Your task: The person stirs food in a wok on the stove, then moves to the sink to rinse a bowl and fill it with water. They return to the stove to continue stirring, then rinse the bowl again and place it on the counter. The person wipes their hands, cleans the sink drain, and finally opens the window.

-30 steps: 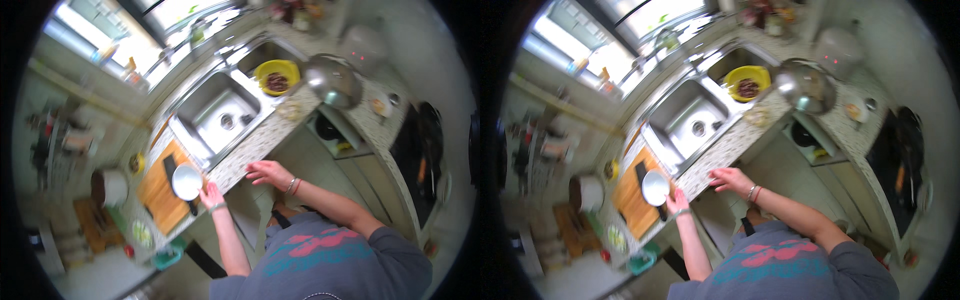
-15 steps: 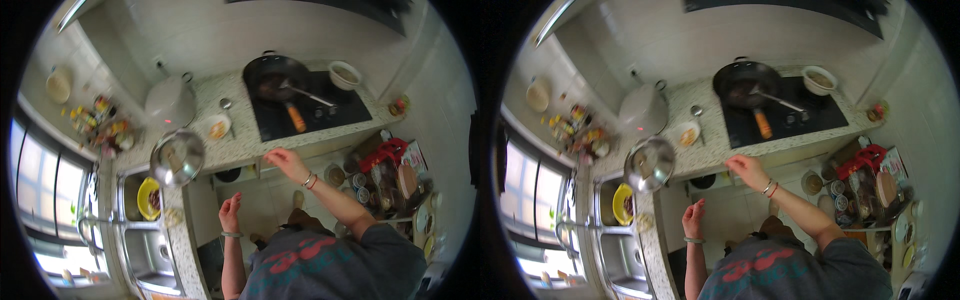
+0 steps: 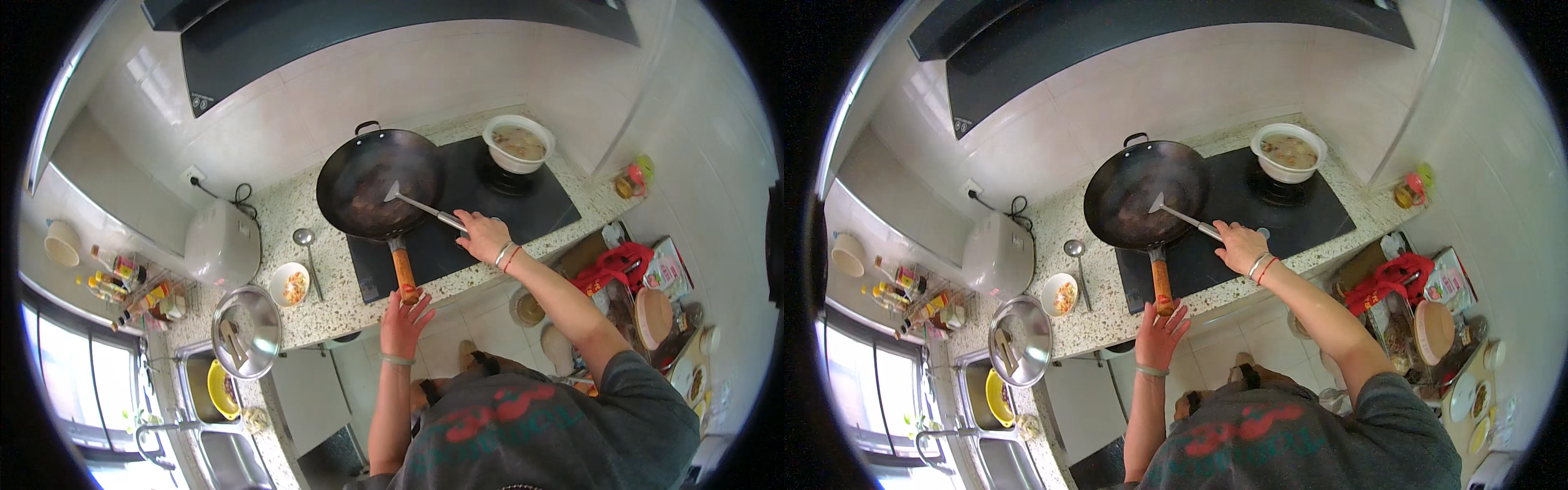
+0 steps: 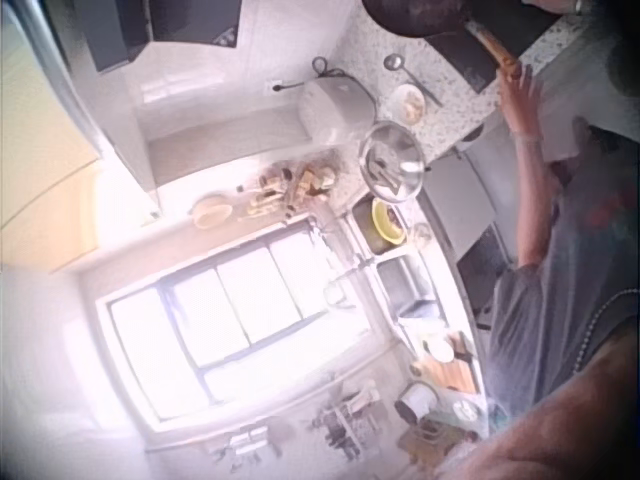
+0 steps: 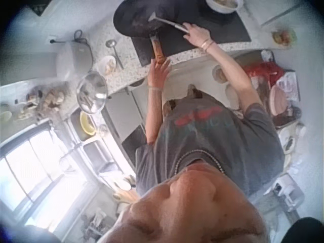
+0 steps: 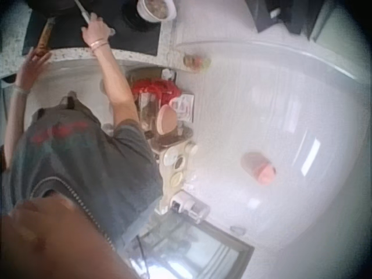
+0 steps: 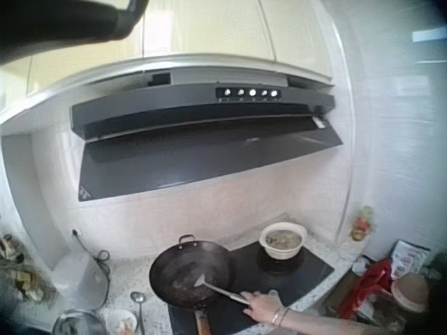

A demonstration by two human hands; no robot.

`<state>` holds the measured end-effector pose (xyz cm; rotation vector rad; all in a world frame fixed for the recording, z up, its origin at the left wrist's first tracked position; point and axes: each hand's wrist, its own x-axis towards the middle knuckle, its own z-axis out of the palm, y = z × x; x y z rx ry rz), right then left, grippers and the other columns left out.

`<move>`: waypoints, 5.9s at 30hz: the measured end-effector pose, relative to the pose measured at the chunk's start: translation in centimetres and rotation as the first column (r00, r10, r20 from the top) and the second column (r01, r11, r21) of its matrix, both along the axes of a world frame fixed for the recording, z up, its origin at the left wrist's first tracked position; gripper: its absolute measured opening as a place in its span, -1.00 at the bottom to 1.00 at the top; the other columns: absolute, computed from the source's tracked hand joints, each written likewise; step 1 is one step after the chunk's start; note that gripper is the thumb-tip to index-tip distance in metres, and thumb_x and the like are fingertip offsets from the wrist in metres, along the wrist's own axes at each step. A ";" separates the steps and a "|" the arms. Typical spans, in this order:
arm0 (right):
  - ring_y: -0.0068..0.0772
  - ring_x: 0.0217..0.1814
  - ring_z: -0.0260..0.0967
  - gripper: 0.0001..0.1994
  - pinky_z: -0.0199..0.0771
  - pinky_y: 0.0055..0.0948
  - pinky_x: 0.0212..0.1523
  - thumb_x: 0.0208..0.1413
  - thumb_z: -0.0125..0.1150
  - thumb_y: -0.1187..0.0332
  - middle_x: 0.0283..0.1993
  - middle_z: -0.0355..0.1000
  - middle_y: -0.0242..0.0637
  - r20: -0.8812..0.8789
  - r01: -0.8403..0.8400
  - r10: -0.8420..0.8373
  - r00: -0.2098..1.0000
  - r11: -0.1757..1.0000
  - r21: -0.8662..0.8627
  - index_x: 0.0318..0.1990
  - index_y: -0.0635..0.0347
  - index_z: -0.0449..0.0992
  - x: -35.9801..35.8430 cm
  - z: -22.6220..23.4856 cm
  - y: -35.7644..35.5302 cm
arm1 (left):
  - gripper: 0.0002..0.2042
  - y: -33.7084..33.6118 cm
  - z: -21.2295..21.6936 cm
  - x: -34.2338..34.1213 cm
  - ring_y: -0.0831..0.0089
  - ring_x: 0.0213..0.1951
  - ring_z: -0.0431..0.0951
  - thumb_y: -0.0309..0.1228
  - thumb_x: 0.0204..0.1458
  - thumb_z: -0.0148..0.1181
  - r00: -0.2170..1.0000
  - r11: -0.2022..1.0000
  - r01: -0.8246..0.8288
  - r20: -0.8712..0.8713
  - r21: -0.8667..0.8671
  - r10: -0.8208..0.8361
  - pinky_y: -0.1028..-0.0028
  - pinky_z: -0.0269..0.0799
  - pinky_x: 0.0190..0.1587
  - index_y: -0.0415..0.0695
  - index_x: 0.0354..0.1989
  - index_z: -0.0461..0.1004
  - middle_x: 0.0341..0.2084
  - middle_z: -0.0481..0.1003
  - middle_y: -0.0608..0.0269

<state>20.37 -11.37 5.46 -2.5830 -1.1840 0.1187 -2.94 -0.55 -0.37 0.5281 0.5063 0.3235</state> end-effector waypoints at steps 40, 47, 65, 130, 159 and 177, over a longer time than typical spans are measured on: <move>0.05 -0.29 0.44 -0.69 0.45 -0.14 -0.32 0.04 0.16 0.29 -0.28 0.50 -0.08 0.059 -0.134 0.128 0.990 0.983 0.123 -0.02 0.02 0.49 1.0 2.5 7.4 | -0.75 3.2 0.3 4.8 0.68 -0.57 0.27 -0.22 0.13 0.13 0.961 0.852 0.259 0.036 -0.455 -0.273 0.71 0.14 -0.61 -0.02 -0.08 0.37 -0.47 0.36 0.45; -0.64 -0.43 0.24 -0.66 0.33 -0.56 -0.38 0.18 0.09 0.30 -0.42 0.43 -0.37 -0.506 0.232 -0.038 0.862 0.916 0.326 0.07 0.24 0.41 3.2 3.4 0.1 | -0.74 3.0 0.3 4.7 0.65 -0.52 0.31 -0.24 0.14 0.11 0.973 0.888 0.209 -0.005 -0.410 -0.231 0.67 0.20 -0.56 0.00 -0.03 0.34 -0.42 0.38 0.43; -0.85 -0.70 -0.08 -0.66 -0.10 -0.72 -0.75 0.25 0.00 0.28 -0.61 0.10 -0.62 -0.908 0.363 0.134 0.397 0.885 0.290 0.12 0.22 0.36 1.5 0.9 1.7 | -0.73 3.2 0.3 4.9 0.65 -0.50 0.32 -0.28 0.13 0.12 0.972 0.885 0.209 -0.011 -0.415 -0.235 0.68 0.19 -0.56 0.00 -0.02 0.34 -0.41 0.41 0.43; 0.03 -0.38 0.44 -0.66 0.42 -0.17 -0.40 0.09 0.13 0.34 -0.38 0.47 -0.02 -0.024 -0.112 0.134 0.991 0.907 0.407 0.05 0.04 0.43 1.0 0.7 2.9 | -0.76 3.1 0.0 4.8 0.66 -0.52 0.32 -0.29 0.13 0.12 0.981 0.889 0.175 0.000 -0.423 -0.193 0.68 0.18 -0.59 -0.01 -0.06 0.35 -0.44 0.40 0.43; -0.03 -0.54 0.38 -0.62 0.39 -0.14 -0.55 0.09 0.11 0.34 -0.45 0.37 -0.13 0.202 -0.171 0.134 0.970 0.968 0.181 0.11 -0.11 0.39 0.4 0.7 4.1 | -0.77 2.9 -0.2 5.0 0.65 -0.53 0.32 -0.30 0.13 0.13 0.979 0.883 0.183 -0.007 -0.433 -0.206 0.68 0.19 -0.60 -0.01 -0.07 0.36 -0.45 0.41 0.42; 0.08 -0.45 0.41 -0.68 0.40 -0.09 -0.46 0.14 0.07 0.33 -0.40 0.46 0.00 -0.112 -0.045 0.091 0.990 0.933 0.357 0.06 0.11 0.38 -3.4 -0.5 3.7 | -0.76 2.9 0.3 5.0 0.66 -0.51 0.31 -0.29 0.14 0.11 0.979 0.893 0.191 0.008 -0.408 -0.205 0.69 0.18 -0.59 -0.02 -0.06 0.34 -0.42 0.39 0.43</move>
